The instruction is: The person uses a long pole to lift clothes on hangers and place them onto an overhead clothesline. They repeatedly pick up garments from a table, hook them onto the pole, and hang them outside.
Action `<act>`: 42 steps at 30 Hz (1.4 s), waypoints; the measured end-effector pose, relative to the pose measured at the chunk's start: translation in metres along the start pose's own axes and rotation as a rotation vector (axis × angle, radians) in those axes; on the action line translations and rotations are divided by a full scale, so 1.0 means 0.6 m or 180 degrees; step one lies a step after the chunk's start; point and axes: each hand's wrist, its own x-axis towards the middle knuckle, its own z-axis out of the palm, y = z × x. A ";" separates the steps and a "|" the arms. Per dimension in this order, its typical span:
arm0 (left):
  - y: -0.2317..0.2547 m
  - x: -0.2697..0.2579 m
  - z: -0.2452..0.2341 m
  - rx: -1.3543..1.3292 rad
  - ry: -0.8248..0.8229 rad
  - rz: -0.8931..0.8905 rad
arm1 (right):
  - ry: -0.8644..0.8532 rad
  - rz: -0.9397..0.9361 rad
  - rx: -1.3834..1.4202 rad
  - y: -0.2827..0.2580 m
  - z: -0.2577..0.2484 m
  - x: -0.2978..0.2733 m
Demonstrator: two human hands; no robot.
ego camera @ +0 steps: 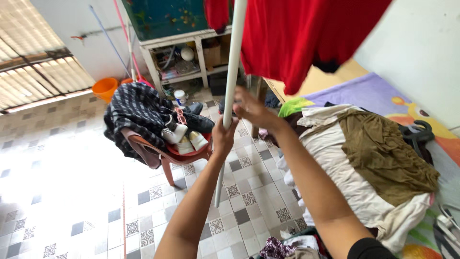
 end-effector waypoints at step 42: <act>0.288 0.539 -0.459 0.0658 -0.0689 0.1012 | 0.1324 -0.0566 0.0306 -0.063 0.258 0.480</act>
